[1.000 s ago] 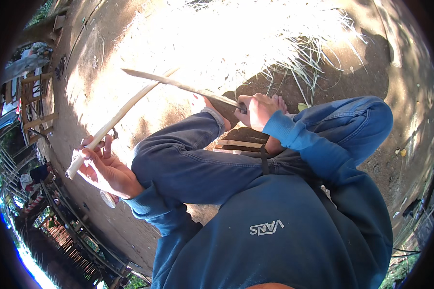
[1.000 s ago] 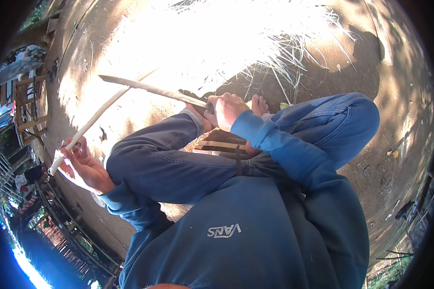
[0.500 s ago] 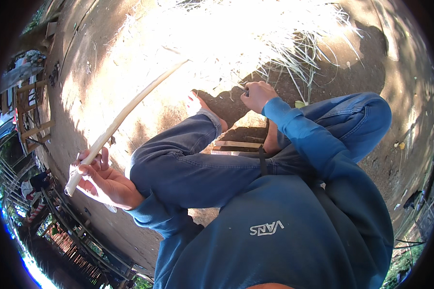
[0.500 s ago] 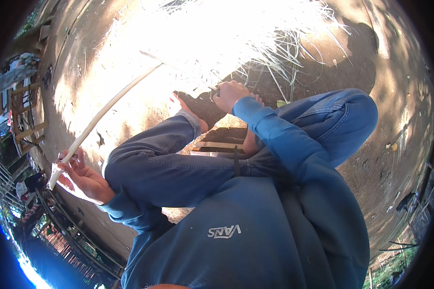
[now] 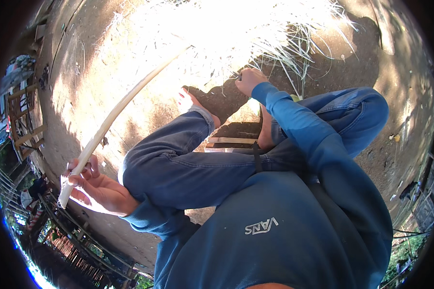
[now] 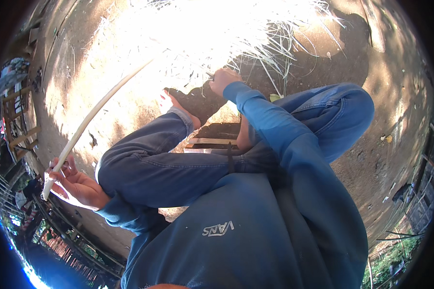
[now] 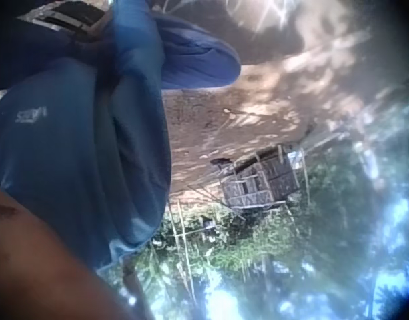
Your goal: The person sits cross-legged on the ground and uses a large knife to shave thin strips off a long piece of bamboo. They hold the bamboo with their left hand and pull the knife along its length with their right hand, creating a pile of bamboo shavings on the ground.
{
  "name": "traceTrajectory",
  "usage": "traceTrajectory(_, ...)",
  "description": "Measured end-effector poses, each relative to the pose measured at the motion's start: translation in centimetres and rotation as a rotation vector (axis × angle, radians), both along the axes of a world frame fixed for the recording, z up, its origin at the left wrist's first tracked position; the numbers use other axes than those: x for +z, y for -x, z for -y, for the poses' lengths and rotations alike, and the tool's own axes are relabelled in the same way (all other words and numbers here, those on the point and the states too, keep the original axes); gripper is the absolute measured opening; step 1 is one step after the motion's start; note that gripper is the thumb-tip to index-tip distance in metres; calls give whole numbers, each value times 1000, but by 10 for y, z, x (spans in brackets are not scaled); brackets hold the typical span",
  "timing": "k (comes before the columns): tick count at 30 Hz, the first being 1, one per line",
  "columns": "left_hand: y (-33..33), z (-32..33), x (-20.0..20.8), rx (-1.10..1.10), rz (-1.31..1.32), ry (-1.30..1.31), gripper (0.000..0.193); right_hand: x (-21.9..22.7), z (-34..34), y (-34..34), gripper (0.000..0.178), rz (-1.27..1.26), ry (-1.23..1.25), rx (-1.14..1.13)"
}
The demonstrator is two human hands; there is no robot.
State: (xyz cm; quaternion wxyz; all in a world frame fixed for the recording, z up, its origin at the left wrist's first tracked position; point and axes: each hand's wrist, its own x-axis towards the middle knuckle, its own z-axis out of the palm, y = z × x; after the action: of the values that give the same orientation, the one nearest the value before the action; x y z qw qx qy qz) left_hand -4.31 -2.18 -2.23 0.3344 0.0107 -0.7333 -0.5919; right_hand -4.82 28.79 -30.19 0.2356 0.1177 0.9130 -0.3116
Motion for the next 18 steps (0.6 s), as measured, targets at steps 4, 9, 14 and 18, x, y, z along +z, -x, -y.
traceTrajectory(4, 0, 6, -2, -40, 21, 6, 31, -5, 3, -9, 35, -38, 28, -72)
traceTrajectory(9, 1, -6, 1, 29, -10, -53, 24, -17, -5, -2, 36, 41, 42, -65)
traceTrajectory(14, 6, -7, 1, 22, -10, -63, 26, -33, -6, 5, 38, 50, -32, -79)
traceTrajectory(18, 3, -2, 1, 80, 40, 37, 38, -36, -15, 7, 40, 139, -27, -37)
